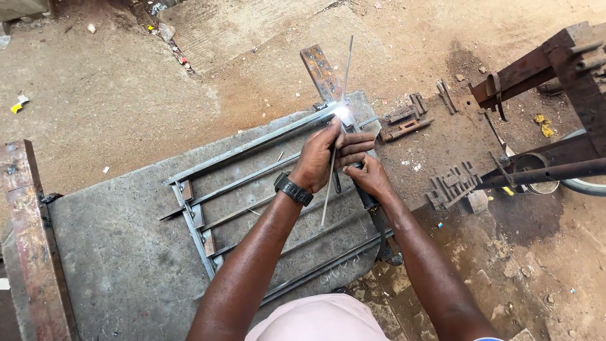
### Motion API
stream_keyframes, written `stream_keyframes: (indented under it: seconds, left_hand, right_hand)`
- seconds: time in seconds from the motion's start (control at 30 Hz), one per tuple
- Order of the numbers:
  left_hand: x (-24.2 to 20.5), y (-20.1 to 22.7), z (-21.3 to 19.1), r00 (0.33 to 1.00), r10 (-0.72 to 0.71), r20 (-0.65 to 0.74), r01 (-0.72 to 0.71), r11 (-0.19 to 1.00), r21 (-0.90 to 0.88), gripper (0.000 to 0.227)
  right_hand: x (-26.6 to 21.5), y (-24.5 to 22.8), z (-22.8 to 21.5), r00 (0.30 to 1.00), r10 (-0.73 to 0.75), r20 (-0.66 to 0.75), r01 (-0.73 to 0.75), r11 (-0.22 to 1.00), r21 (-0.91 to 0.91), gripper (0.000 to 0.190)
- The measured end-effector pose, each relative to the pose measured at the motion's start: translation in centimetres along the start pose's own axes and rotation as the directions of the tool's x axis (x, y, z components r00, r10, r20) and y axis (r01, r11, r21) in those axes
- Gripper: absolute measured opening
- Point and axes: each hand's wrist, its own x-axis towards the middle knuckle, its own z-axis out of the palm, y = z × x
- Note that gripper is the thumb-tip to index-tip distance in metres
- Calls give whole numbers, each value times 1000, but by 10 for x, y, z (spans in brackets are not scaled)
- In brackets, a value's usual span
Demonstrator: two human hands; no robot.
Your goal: Welding various joints of a small rectangular metal frame with internal bars.
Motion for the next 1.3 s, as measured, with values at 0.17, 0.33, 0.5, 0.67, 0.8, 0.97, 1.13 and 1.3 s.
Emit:
stream_keyframes:
  seconds: [0.17,0.33,0.5,0.67,0.8,0.97,1.13,1.3]
  left_hand:
    - [1,0,-1,999,-22,-24,22,999,34,49]
    - [2,0,-1,998,-28,-54,30,999,41,50]
    - [5,-2,-8,998,-33,-47,34,999,16,50]
    - [4,0,-5,997,-44,-59,44,999,5,51]
    - [4,0,-5,996,-53,-73,53,999,6,50]
    - [5,0,-6,997,-48,-60,48,999,7,51]
    - [4,1,-2,996,-42,-76,45,998,33,51]
    - [5,0,-3,996,-38,-78,41,998,43,51]
  right_hand:
    - [-6,-15,-4,997,75,4,-75,997,24,31]
    - [-8,-24,-7,990,140,16,-140,990,8,32]
    - [-8,-28,-7,993,114,23,-114,993,19,33]
    - [-7,-24,-6,993,114,30,-115,993,31,34]
    - [-9,-28,-6,993,119,14,-119,993,12,35]
    - [-11,-30,-6,994,112,-3,-112,994,7,35]
    - [-11,-31,-6,992,129,5,-129,991,33,35]
    - [-11,-30,-6,993,121,14,-122,989,78,35]
